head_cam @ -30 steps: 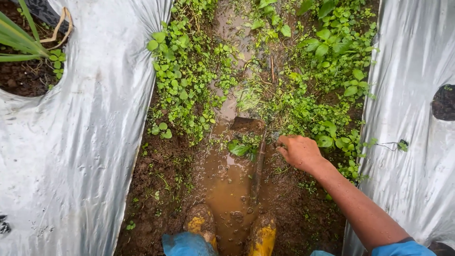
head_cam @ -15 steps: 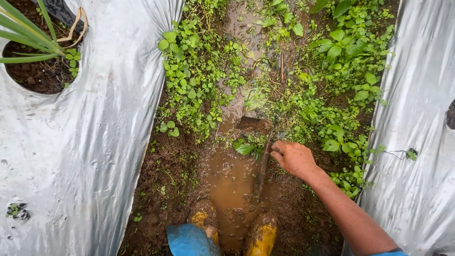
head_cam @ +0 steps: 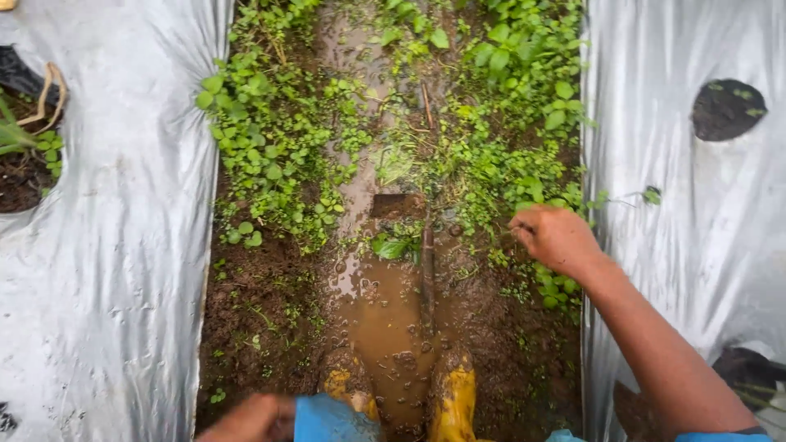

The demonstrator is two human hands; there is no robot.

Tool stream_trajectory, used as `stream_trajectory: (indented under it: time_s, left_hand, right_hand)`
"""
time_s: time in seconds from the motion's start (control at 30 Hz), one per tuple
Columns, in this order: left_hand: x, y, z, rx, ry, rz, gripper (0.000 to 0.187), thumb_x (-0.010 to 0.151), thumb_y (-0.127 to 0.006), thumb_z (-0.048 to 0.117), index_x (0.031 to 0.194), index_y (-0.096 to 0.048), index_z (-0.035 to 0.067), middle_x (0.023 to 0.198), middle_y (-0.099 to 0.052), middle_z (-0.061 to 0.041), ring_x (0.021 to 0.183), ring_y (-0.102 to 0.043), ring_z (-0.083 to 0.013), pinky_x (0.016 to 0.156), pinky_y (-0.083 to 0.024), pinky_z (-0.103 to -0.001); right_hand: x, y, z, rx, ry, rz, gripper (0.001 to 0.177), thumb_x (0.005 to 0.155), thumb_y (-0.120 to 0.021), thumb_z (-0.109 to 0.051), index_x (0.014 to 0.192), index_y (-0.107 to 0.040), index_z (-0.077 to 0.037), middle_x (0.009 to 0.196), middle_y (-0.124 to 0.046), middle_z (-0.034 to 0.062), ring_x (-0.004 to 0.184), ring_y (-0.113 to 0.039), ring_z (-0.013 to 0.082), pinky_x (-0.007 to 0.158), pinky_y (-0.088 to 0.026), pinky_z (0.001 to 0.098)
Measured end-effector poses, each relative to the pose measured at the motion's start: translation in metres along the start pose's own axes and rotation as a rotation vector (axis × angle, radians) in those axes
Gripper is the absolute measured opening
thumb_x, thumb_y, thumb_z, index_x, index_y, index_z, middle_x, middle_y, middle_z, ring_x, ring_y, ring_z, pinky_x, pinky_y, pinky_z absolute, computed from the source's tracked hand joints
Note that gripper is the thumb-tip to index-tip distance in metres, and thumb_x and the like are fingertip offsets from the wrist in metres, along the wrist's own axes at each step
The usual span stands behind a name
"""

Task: The person walks through a muddy agricultural field and uses a hand hoe to loosen soil and remove weeds from between rows of plants covered by white plastic mulch. They also pull weeds by hand and gather the removed vegetation into a pile.

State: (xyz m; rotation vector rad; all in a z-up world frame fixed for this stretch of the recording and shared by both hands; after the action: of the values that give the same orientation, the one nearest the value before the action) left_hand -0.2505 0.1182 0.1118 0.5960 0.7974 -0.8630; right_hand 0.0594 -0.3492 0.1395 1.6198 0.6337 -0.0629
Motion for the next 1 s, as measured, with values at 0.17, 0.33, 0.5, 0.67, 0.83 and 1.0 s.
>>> stream_trajectory:
  time_s: [0.17,0.33,0.5,0.67,0.83,1.0]
  left_hand:
    - [0.011,0.112,0.213,0.276,0.008,-0.012,0.024,0.107,-0.059,0.024,0.089,-0.074,0.017,0.089,-0.080,0.001,0.081,-0.076,-0.0138,0.086,-0.068,-0.030]
    - [0.123,0.104,0.326,0.551,-0.567,0.233,0.019,0.100,-0.059,0.009,0.102,-0.077,0.004,0.085,-0.072,-0.017,0.078,-0.074,-0.0285,0.070,-0.062,-0.036]
    - [0.289,0.033,0.381,0.765,-0.794,0.180,0.019,0.091,-0.066,0.005,0.072,-0.070,0.005,0.059,-0.066,-0.012,0.052,-0.064,-0.0242,0.051,-0.056,-0.040]
    - [0.343,-0.013,0.385,0.695,-0.831,0.247,0.012,0.084,-0.062,-0.001,0.088,-0.072,-0.005,0.073,-0.072,-0.024,0.060,-0.072,-0.0344,0.049,-0.059,-0.048]
    - [0.287,-0.001,0.361,0.437,-0.715,0.150,0.058,0.093,-0.063,0.008,0.141,-0.044,-0.018,0.122,-0.059,-0.041,0.107,-0.067,-0.0560,0.080,-0.061,-0.066]
    - [0.258,0.014,0.359,0.421,-0.654,0.130,0.062,0.095,-0.066,0.014,0.146,-0.041,-0.012,0.134,-0.055,-0.039,0.122,-0.060,-0.0572,0.095,-0.055,-0.070]
  right_hand:
    - [-0.056,0.021,0.034,-0.016,-0.140,-0.112,0.011,0.095,-0.069,-0.023,0.099,-0.078,-0.017,0.099,-0.080,0.0026,0.082,-0.077,0.0223,0.074,-0.065,0.0401]
    - [-0.112,0.006,0.045,-0.094,-0.295,-0.037,0.019,0.090,-0.071,-0.021,0.107,-0.076,-0.015,0.101,-0.076,0.0097,0.095,-0.078,0.0321,0.083,-0.065,0.0461]
    - [-0.132,0.002,0.032,-0.236,-0.222,0.109,0.024,0.095,-0.064,-0.020,0.117,-0.073,-0.018,0.108,-0.072,0.0072,0.103,-0.075,0.0281,0.082,-0.064,0.0415]
    - [-0.113,-0.043,0.043,-0.524,-0.144,0.230,0.016,0.098,-0.064,-0.025,0.110,-0.074,-0.022,0.106,-0.068,0.0018,0.097,-0.069,0.0204,0.077,-0.057,0.0332]
    - [-0.099,-0.043,0.039,-0.617,-0.145,0.108,0.014,0.095,-0.064,-0.016,0.089,-0.075,-0.022,0.101,-0.068,-0.0039,0.082,-0.054,0.0124,0.067,-0.040,0.0282]
    - [-0.095,-0.060,0.081,-0.231,-0.120,0.299,0.013,0.096,-0.063,-0.013,0.088,-0.073,-0.014,0.089,-0.069,0.0031,0.083,-0.064,0.0193,0.074,-0.051,0.0302]
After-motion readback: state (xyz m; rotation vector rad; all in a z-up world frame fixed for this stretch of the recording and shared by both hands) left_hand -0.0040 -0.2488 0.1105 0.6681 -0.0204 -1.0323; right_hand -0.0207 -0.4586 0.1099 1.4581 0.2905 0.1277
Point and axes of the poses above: each hand's wrist, its own x-axis towards the middle knuckle, its own y-axis out of the back of the hand, z = x × y, the point moved 3 cm from there along x, towards the middle knuckle
